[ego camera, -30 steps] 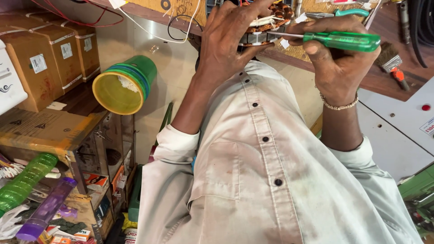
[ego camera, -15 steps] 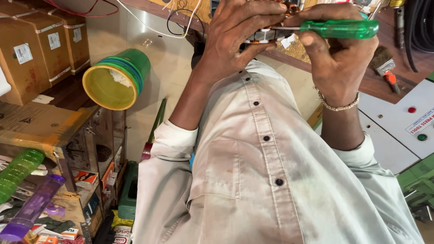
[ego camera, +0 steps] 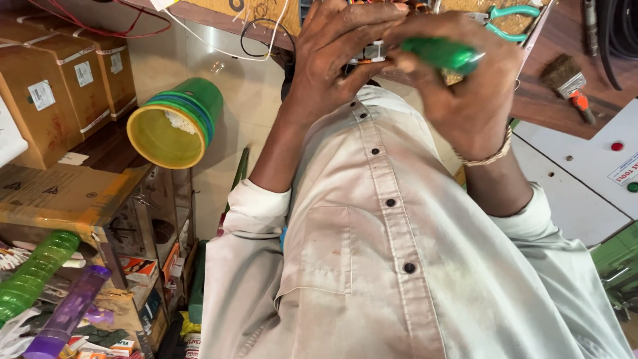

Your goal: The person holds a circular electrical component with copper windings and uses a green-handled screwdriver to adjust or tighten internal parts. The person rotates the component to access different sections while working at a cluttered workbench.

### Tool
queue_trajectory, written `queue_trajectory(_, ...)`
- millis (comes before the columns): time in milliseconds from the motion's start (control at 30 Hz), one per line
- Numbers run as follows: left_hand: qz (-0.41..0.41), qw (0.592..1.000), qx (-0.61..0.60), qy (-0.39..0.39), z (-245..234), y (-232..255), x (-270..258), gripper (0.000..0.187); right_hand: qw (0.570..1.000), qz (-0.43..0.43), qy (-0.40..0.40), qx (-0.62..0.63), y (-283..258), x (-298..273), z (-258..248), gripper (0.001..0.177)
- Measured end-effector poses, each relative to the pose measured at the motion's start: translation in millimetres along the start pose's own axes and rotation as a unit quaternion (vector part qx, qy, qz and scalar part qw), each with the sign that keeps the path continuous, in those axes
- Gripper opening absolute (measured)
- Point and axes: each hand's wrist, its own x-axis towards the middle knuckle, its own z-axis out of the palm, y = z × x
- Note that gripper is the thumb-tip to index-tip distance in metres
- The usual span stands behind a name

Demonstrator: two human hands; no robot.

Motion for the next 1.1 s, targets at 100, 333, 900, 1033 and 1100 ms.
queue_trajectory(100,0.007,1.0,-0.004,0.021,0.4,-2.2,2.5,0.041,0.976,0.058,0.05,0.203,16.7,-1.1,1.9,0.029)
queue_trajectory(333,-0.046,0.998,-0.027,0.017,-3.2,4.0,7.3,0.036,0.775,0.233,0.15,0.569,68.3,-38.1,17.1,0.027)
queue_trajectory(900,-0.073,0.973,0.215,-0.043,2.9,38.7,10.5,0.05,0.696,0.268,0.27,0.609,115.0,-85.9,11.6,0.027)
queue_trajectory(1033,-0.089,0.987,0.132,-0.001,-18.0,33.2,6.8,0.046,0.628,0.323,0.278,0.651,124.7,-103.3,2.1,0.026)
queue_trajectory(1100,-0.077,0.995,0.062,0.029,-21.0,28.2,4.8,0.046,0.632,0.314,0.27,0.655,126.5,-106.6,0.3,0.026)
